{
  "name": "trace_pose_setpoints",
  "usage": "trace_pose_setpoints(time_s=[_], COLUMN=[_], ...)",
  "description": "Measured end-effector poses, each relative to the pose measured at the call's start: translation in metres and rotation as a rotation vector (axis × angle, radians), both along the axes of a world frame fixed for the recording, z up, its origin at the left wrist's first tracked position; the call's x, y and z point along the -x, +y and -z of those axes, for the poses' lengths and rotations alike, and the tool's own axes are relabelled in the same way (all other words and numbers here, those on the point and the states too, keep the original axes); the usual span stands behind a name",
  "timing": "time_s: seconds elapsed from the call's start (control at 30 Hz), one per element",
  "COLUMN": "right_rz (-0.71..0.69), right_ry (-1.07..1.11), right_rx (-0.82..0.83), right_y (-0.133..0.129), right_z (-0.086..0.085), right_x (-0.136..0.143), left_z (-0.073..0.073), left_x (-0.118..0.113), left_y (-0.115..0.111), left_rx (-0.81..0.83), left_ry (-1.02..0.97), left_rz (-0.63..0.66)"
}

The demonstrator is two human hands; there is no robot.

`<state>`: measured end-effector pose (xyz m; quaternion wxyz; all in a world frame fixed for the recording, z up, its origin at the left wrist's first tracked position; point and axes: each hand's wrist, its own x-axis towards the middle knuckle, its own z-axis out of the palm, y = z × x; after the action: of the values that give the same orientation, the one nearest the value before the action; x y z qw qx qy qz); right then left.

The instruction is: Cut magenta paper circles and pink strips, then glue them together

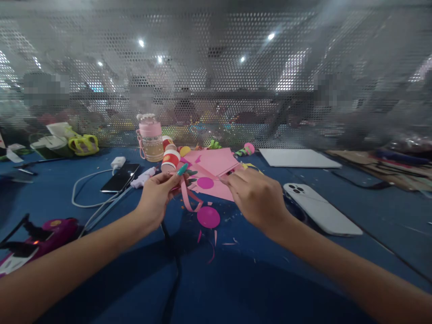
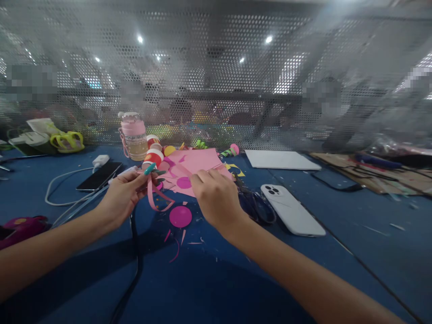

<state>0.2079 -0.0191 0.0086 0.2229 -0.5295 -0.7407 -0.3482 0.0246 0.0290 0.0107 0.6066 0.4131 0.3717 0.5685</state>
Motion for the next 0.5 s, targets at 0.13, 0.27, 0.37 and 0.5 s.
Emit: trace_pose_setpoints(time_s=[0.13,0.27,0.37,0.5], right_rz=[-0.05,-0.195,-0.228,-0.285], right_ry=[0.114,0.295,0.378,0.406], right_rx=[0.163,0.527,0.705,0.853], right_y=[0.004,0.006,0.003,0.003], right_z=[-0.006,-0.029,-0.04,-0.04], right_x=[-0.003,-0.015,-0.026,-0.034], left_z=[-0.001,-0.002,-0.002,-0.001], left_x=[0.0,-0.001,-0.001,-0.001], left_y=[-0.001,-0.002,-0.002,-0.001], left_rx=[-0.018,-0.103,-0.154,-0.178], left_ry=[-0.018,-0.033,-0.017,-0.002], left_rz=[-0.001,-0.026,-0.029,-0.024])
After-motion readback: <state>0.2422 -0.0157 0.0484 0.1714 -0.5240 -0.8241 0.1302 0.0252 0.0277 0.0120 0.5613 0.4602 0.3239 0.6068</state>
